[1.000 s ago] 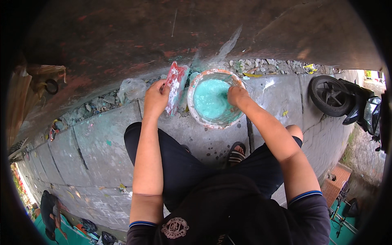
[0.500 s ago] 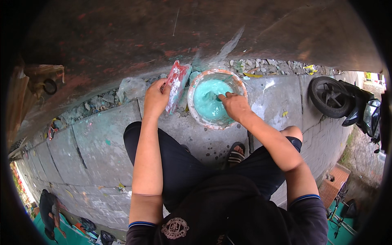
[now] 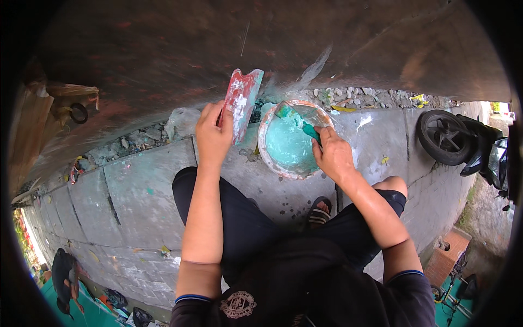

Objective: The person mixes a green liquid in a bucket with a trowel, walks inside a house, and then pours water into a container using a small cup.

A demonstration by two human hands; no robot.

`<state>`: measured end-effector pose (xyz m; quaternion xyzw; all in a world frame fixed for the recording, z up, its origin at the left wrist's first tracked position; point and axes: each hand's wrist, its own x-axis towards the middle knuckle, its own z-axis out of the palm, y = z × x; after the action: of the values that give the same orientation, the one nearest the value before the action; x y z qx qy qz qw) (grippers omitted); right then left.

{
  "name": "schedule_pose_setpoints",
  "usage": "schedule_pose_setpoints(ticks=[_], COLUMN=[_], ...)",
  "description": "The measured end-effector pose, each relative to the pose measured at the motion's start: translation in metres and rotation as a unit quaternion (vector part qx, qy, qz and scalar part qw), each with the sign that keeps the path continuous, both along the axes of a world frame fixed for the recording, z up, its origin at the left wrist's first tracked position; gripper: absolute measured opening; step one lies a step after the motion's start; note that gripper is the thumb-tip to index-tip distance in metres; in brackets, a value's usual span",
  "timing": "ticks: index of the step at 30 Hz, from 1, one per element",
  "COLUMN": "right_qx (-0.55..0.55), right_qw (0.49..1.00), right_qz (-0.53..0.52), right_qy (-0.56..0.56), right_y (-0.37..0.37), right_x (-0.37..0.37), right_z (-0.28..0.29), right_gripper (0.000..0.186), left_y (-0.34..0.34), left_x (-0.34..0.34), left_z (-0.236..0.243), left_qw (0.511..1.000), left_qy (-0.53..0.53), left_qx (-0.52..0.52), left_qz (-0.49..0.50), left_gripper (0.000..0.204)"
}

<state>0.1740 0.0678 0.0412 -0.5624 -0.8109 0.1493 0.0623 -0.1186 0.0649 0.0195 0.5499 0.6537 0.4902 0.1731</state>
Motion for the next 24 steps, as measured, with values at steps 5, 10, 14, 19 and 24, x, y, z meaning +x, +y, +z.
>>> schedule_pose_setpoints(ticks=[5,10,14,19,24], right_qx=[0.015,0.014,0.037,-0.05,0.06], right_qw=[0.997,0.987,0.977,0.973,0.961], right_qz=[-0.04,-0.056,-0.071,-0.134,-0.083], right_qy=[0.061,0.148,0.198,0.18,0.257], right_y=[0.022,0.031,0.028,0.027,0.014], right_x=[-0.026,-0.057,-0.055,-0.065,-0.071], right_z=[-0.011,-0.02,-0.031,-0.023,-0.029], right_gripper=[0.027,0.028,0.029,0.028,0.027], left_y=[-0.007,-0.01,-0.007,-0.018,-0.011], left_x=[0.012,0.024,0.024,0.042,0.046], left_z=[0.024,0.02,0.018,0.025,0.016], left_qw=[0.997,0.984,0.981,0.96,0.969], left_qy=[-0.004,0.068,0.13,0.166,0.179], left_qx=[0.05,0.063,0.09,0.079,0.073], left_qz=[-0.063,-0.153,-0.11,-0.21,-0.154], left_gripper=[0.016,0.017,0.016,0.021,0.024])
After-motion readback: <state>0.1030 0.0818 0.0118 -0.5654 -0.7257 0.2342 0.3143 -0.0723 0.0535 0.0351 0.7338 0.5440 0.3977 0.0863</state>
